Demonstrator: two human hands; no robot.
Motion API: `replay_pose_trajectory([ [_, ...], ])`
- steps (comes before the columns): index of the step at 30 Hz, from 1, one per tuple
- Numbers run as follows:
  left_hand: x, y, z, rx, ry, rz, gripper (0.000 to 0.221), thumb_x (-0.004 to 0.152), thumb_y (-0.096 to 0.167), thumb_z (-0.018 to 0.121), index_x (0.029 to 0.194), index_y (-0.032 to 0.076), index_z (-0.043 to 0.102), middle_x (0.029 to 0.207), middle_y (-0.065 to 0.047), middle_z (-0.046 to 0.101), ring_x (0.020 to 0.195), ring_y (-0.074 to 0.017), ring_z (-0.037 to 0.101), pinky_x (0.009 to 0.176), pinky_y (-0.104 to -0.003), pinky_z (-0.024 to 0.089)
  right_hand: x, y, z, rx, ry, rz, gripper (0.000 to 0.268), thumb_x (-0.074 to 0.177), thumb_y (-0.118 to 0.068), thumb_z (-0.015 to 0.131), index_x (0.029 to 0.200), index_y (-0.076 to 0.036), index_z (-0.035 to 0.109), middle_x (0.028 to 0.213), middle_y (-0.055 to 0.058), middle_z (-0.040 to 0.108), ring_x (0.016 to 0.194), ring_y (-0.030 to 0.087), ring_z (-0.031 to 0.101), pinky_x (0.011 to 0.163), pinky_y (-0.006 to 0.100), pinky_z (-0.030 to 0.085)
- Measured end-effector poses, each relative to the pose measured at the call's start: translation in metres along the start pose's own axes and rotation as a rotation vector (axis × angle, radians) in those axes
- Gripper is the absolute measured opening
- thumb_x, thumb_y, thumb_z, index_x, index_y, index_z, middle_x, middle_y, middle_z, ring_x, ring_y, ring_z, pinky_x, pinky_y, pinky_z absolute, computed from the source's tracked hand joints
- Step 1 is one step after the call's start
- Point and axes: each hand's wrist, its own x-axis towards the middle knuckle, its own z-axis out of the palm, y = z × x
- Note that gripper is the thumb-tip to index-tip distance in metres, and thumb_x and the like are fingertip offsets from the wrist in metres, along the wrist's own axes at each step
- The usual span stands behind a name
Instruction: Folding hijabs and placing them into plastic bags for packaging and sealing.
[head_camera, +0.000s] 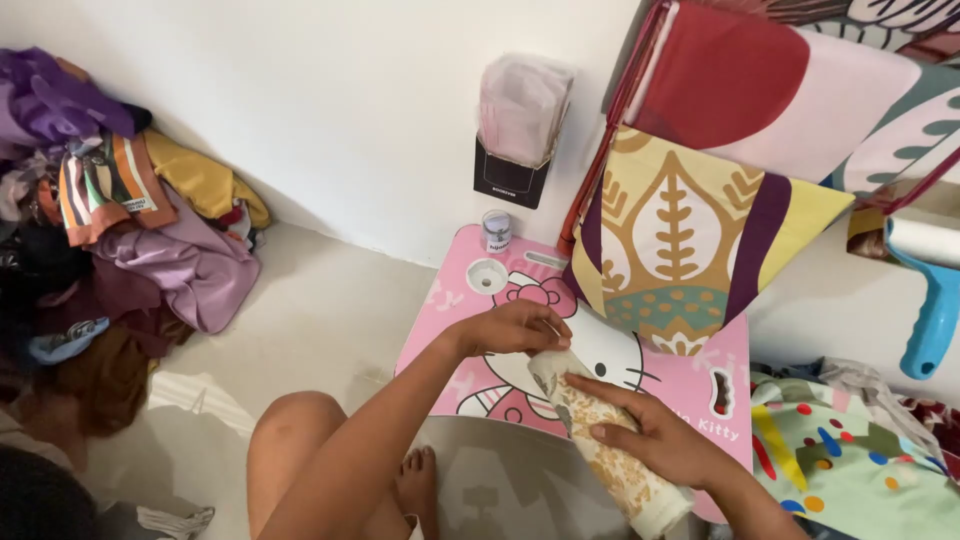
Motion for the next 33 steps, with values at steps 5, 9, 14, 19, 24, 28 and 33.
replay_pose_trajectory([
  [5,-0.020,0.074,-0.041,0.445,0.545,0.406,0.020,0.092,0.029,0.072,0.101,0.011,0.069,0.087,-0.003,0.075,0.075,-0.0130,0.068,0.070,-0.028,0.057,-0.021,0.014,-0.016,-0.219,0.004,0.010,0.059,0.096,-0.033,0.059,0.154,-0.028,0.050,0.164,-0.007,0.049,0.153,0.011,0.043,0.121,0.034,0.031],
  [9,-0.029,0.127,-0.092,1.050,1.038,0.946,0.025,0.091,0.023,0.079,0.105,0.008,0.064,0.100,-0.004,0.065,0.090,-0.0237,0.061,0.078,-0.036,0.049,-0.023,0.051,-0.011,-0.324,0.031,0.089,0.059,0.098,-0.027,0.059,0.155,-0.033,0.046,0.165,-0.009,0.046,0.151,0.010,0.044,0.120,0.030,0.031],
  [14,-0.002,0.161,-0.129,1.310,0.992,0.756,0.048,0.079,0.041,0.090,0.108,0.014,0.064,0.107,-0.001,0.062,0.102,-0.0254,0.056,0.086,-0.040,0.040,-0.023,0.018,0.015,-0.442,-0.037,0.376,0.061,0.099,-0.031,0.061,0.154,-0.051,0.044,0.162,-0.017,0.046,0.147,0.008,0.048,0.119,0.026,0.037],
  [19,0.024,0.164,-0.149,1.338,0.820,0.570,0.023,0.082,0.031,0.084,0.093,0.017,0.069,0.089,0.003,0.066,0.089,-0.0233,0.060,0.087,-0.041,0.035,-0.025,-0.012,0.025,-0.581,-0.144,0.442,0.065,0.100,-0.029,0.056,0.154,-0.060,0.038,0.158,-0.022,0.047,0.140,0.010,0.053,0.114,0.028,0.043],
  [24,0.021,0.173,-0.151,1.298,0.821,0.625,0.013,0.094,0.024,0.074,0.085,0.015,0.073,0.085,0.002,0.071,0.080,-0.0204,0.063,0.083,-0.039,0.034,-0.028,-0.034,0.024,-0.642,-0.155,0.516,0.062,0.105,-0.038,0.044,0.159,-0.062,0.026,0.160,-0.008,0.037,0.133,0.019,0.056,0.104,0.033,0.046],
  [28,0.020,0.181,-0.149,1.292,0.819,0.614,0.019,0.098,0.019,0.062,0.096,0.013,0.079,0.099,0.000,0.079,0.091,-0.0246,0.066,0.090,-0.041,0.034,-0.027,-0.037,0.019,-0.656,-0.170,0.554,0.060,0.105,-0.038,0.043,0.158,-0.062,0.029,0.143,-0.012,0.052,0.128,0.014,0.057,0.096,0.031,0.048],
  [33,0.017,0.189,-0.144,1.299,0.917,0.769,0.015,0.097,0.018,0.066,0.094,0.014,0.080,0.088,-0.003,0.064,0.083,-0.0254,0.060,0.085,-0.044,0.042,-0.019,-0.023,0.017,-0.638,-0.127,0.556,0.061,0.107,-0.037,0.042,0.156,-0.071,0.028,0.116,-0.008,0.054,0.106,0.013,0.057,0.094,0.026,0.045],
])
